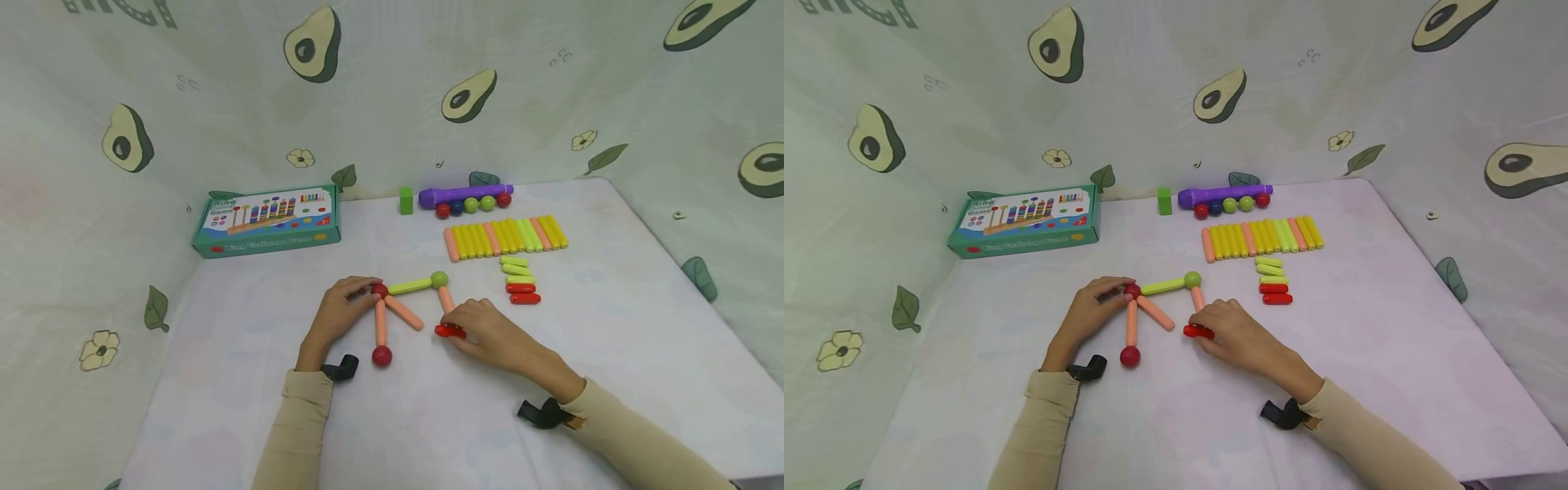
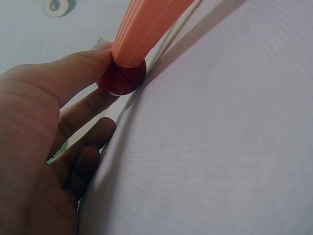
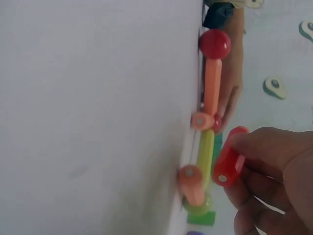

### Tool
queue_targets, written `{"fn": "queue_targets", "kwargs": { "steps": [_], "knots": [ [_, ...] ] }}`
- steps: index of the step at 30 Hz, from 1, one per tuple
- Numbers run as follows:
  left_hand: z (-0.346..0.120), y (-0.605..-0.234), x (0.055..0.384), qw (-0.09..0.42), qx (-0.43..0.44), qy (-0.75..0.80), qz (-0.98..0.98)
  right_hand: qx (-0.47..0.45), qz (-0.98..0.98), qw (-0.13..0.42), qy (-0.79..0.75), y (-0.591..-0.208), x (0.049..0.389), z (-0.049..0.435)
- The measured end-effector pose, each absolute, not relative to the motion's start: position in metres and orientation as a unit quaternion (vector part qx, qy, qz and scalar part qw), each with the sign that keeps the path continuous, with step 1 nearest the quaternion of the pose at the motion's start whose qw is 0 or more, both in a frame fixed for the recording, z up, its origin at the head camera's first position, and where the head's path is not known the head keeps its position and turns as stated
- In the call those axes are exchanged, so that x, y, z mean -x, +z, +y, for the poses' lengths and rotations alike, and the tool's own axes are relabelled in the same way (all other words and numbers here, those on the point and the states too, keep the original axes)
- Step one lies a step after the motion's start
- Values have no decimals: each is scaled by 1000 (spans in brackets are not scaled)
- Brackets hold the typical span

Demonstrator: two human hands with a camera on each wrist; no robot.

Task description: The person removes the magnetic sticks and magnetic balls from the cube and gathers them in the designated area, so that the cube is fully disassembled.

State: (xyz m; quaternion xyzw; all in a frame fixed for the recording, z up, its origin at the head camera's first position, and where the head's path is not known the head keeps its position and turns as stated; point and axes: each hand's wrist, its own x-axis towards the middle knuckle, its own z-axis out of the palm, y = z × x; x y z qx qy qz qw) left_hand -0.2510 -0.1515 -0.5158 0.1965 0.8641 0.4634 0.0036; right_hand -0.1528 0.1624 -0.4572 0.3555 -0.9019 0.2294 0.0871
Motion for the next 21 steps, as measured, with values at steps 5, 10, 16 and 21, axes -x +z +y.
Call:
{"fn": "queue_targets", "kwargs": {
  "steps": [5, 10, 16, 21],
  "knots": [
    [-153, -513, 251, 4, -196, 465, 863, -309, -914, 107, 239, -453, 151, 190],
    [-154, -511, 251, 7, -197, 466, 863, -262, -935, 101, 218, -453, 151, 215],
    [-153, -510, 249, 11, -190, 469, 863, -235, -948, 110, 184, -452, 152, 240],
    [-152, -512, 249, 9, -196, 472, 860, -219, -954, 113, 169, -455, 150, 257]
  ]
}}
